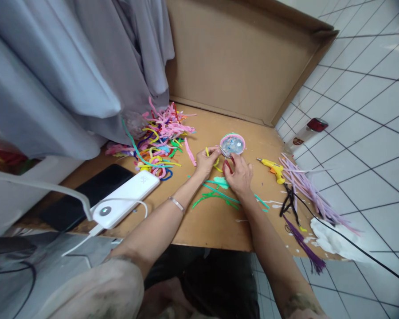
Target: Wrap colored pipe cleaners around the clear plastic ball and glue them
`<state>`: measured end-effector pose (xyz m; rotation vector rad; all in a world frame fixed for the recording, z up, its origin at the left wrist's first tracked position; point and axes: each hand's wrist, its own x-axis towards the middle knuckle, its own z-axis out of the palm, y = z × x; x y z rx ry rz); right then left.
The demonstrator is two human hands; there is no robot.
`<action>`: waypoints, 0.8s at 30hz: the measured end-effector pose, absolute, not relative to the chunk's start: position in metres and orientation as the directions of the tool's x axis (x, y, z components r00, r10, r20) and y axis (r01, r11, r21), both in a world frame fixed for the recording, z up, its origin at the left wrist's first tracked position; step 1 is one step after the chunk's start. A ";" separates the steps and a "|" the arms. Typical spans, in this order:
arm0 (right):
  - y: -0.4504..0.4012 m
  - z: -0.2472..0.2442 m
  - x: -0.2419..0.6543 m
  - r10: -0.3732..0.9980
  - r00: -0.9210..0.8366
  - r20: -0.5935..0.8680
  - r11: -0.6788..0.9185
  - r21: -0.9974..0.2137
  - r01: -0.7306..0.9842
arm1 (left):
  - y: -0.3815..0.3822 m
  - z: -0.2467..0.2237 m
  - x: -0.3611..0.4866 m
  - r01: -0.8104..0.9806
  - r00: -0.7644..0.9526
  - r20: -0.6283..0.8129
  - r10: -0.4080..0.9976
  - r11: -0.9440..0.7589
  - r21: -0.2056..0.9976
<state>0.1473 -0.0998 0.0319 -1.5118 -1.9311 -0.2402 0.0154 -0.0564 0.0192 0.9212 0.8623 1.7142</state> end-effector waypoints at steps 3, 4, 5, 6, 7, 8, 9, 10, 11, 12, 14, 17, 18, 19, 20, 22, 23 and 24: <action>-0.101 0.032 0.145 0.793 -0.113 0.599 0.280 -0.193 0.941 | -0.058 0.021 0.014 -0.250 -0.326 0.270 0.906 -0.358 0.900; -0.102 0.032 0.145 0.793 -0.108 0.599 0.267 -0.183 0.946 | -0.060 0.022 0.013 -0.181 -0.341 0.307 0.888 -0.383 0.906; -0.102 0.032 0.144 0.794 -0.105 0.598 0.258 -0.176 0.950 | -0.061 0.023 0.012 -0.107 -0.351 0.349 0.869 -0.408 0.907; -0.102 0.031 0.143 0.795 -0.103 0.598 0.253 -0.173 0.952 | -0.063 0.023 0.011 -0.028 -0.358 0.395 0.846 -0.432 0.901; -0.103 0.031 0.142 0.795 -0.104 0.597 0.253 -0.172 0.952 | -0.065 0.024 0.010 0.054 -0.360 0.444 0.821 -0.456 0.888; -0.104 0.031 0.141 0.795 -0.104 0.598 0.257 -0.176 0.950 | -0.067 0.024 0.009 0.137 -0.355 0.494 0.793 -0.479 0.867; -0.104 0.031 0.139 0.793 -0.104 0.600 0.264 -0.185 0.946 | -0.068 0.023 0.008 0.216 -0.344 0.545 0.765 -0.500 0.839; -0.105 0.031 0.138 0.792 -0.102 0.602 0.273 -0.200 0.941 | -0.069 0.023 0.008 0.285 -0.326 0.593 0.737 -0.521 0.805; -0.105 0.031 0.137 0.792 -0.096 0.604 0.281 -0.220 0.934 | -0.069 0.022 0.007 0.341 -0.304 0.635 0.710 -0.541 0.769; -0.106 0.031 0.136 0.792 -0.087 0.605 0.288 -0.245 0.926 | -0.069 0.022 0.007 0.382 -0.283 0.671 0.686 -0.561 0.735; -0.106 0.031 0.134 0.794 -0.068 0.604 0.304 -0.298 0.905 | -0.068 0.020 0.007 0.441 -0.251 0.728 0.638 -0.594 0.673; -0.105 0.031 0.134 0.802 -0.050 0.596 0.339 -0.383 0.859 | -0.066 0.017 0.006 0.511 -0.216 0.798 0.563 -0.632 0.583; -0.105 0.031 0.135 0.804 -0.046 0.593 0.351 -0.410 0.842 | -0.065 0.016 0.006 0.526 -0.202 0.820 0.535 -0.647 0.552; -0.104 0.031 0.135 0.806 -0.039 0.590 0.360 -0.437 0.824 | -0.065 0.016 0.005 0.536 -0.188 0.840 0.509 -0.663 0.522; -0.104 0.031 0.135 0.808 -0.031 0.588 0.368 -0.463 0.806 | -0.064 0.015 0.004 0.541 -0.174 0.854 0.490 -0.677 0.499; -0.103 0.030 0.135 0.813 -0.015 0.582 0.383 -0.516 0.766 | -0.064 0.015 0.003 0.544 -0.150 0.861 0.486 -0.686 0.482; -0.103 0.030 0.135 0.819 -0.008 0.574 0.390 -0.545 0.742 | -0.064 0.015 0.003 0.543 -0.142 0.854 0.501 -0.682 0.490; -0.103 0.030 0.135 0.826 -0.003 0.563 0.395 -0.575 0.716 | -0.064 0.015 0.002 0.541 -0.137 0.843 0.521 -0.673 0.504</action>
